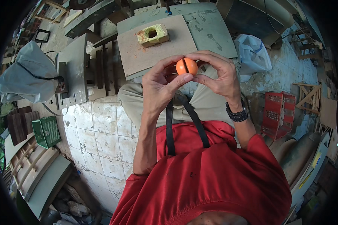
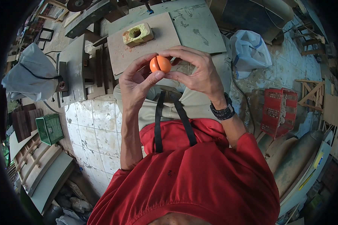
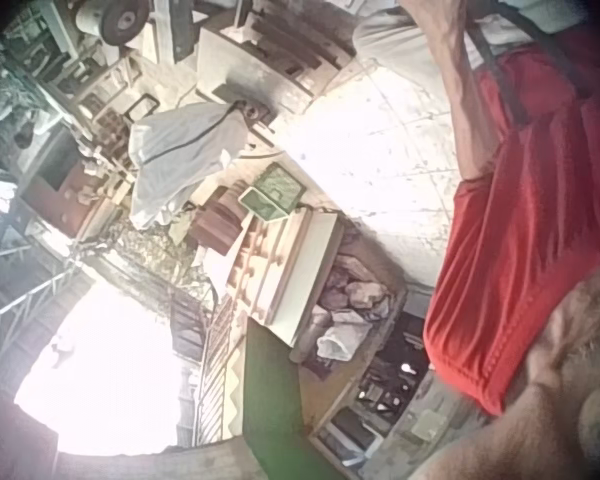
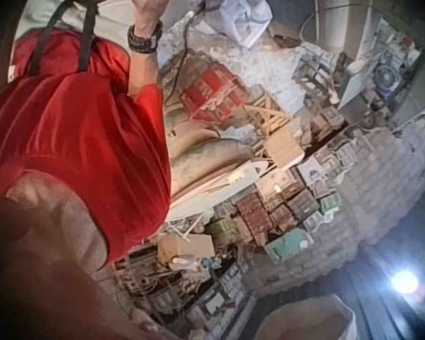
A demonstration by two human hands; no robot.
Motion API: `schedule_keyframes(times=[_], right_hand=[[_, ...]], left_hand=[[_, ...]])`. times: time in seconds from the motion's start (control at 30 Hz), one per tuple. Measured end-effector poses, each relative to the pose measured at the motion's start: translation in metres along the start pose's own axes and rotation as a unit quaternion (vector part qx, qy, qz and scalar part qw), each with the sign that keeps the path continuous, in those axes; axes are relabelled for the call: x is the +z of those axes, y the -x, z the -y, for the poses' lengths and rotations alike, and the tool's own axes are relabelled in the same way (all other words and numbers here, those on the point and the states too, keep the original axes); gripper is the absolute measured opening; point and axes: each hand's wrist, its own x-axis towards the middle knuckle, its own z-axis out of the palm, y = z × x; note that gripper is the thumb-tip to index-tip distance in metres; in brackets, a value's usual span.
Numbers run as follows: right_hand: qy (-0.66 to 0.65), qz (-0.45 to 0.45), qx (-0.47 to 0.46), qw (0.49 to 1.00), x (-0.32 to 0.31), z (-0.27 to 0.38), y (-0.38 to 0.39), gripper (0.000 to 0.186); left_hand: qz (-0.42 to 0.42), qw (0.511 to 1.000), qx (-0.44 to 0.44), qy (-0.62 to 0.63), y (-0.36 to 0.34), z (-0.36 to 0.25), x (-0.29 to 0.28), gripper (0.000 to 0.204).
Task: Drilling a hole into a small orange plastic hemisphere using a drill press in a workshop.
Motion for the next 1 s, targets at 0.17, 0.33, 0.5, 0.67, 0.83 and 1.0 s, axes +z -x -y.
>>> schedule_keyframes(times=[0.17,0.33,0.5,0.67,0.83,1.0], right_hand=[[0.002,-0.002,-0.012,1.0,0.001,-0.003,0.001,0.048],[0.019,0.006,-0.02,1.0,0.0,-0.001,0.001,0.05],[0.02,0.009,-0.021,1.0,0.0,0.0,0.0,0.05],[0.03,0.009,-0.029,0.999,-0.001,0.002,-0.001,0.05],[0.072,0.019,-0.071,0.995,-0.001,0.003,-0.001,0.052],[0.082,0.026,-0.116,0.99,-0.004,-0.001,0.0,0.054]], left_hand=[[-0.011,1.0,-0.014,0.0,-0.001,-0.008,0.003,0.046],[-0.007,0.999,-0.032,-0.002,0.0,-0.009,0.003,0.045],[-0.008,0.999,-0.029,-0.017,0.0,-0.011,0.003,0.045],[-0.013,0.999,-0.027,-0.021,0.001,-0.014,0.004,0.046],[-0.013,0.998,-0.037,-0.038,0.002,-0.017,0.001,0.047],[0.007,0.996,-0.053,-0.071,0.002,-0.021,0.002,0.042]])
